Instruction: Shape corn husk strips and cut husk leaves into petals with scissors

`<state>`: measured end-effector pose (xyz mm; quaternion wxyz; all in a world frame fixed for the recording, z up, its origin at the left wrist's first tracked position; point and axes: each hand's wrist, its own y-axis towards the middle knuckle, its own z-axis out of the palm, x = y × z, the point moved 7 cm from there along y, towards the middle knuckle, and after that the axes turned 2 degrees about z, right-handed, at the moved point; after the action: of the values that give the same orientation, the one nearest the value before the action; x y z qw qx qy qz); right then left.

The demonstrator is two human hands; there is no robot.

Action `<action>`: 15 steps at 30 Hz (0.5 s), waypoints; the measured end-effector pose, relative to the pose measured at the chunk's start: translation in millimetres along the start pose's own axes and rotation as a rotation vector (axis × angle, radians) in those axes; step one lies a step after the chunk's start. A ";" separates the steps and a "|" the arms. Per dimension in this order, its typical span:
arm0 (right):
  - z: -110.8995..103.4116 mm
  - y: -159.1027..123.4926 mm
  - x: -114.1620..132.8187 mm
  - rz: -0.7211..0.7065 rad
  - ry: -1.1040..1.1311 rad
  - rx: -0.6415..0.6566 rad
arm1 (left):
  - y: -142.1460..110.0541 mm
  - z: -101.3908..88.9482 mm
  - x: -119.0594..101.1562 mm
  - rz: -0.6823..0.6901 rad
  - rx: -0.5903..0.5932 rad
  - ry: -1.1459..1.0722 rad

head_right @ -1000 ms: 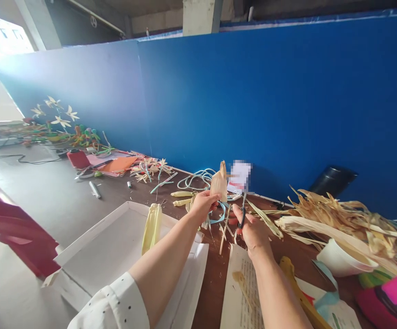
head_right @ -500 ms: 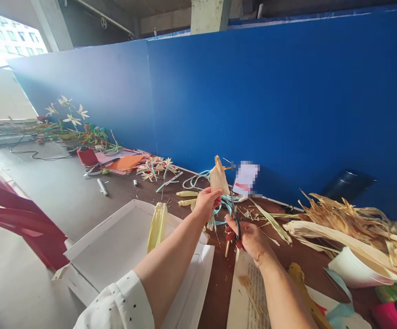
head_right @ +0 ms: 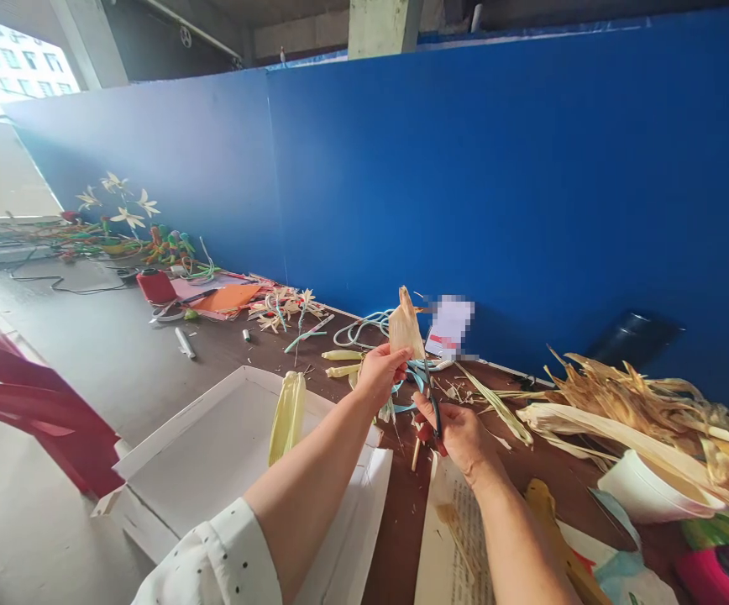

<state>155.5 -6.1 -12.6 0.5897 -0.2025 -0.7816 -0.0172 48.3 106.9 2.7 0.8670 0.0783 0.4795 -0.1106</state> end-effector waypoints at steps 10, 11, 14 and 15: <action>-4.6 -2.8 6.3 0.006 -0.023 -0.068 | -1.7 8.4 10.3 -0.010 0.079 0.013; -4.9 -3.5 7.9 0.003 -0.032 -0.066 | -2.1 9.1 11.2 -0.017 0.084 0.011; -6.1 -5.9 12.9 -0.011 -0.056 -0.076 | -3.6 11.2 12.5 -0.039 0.094 -0.003; -6.3 -6.6 14.3 -0.017 -0.062 -0.083 | -4.3 11.9 12.6 -0.048 0.097 -0.007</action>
<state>155.9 -9.7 3.9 0.5563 -0.2207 -0.7997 -0.0482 63.3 98.4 -1.8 0.8611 0.1081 0.4721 -0.1547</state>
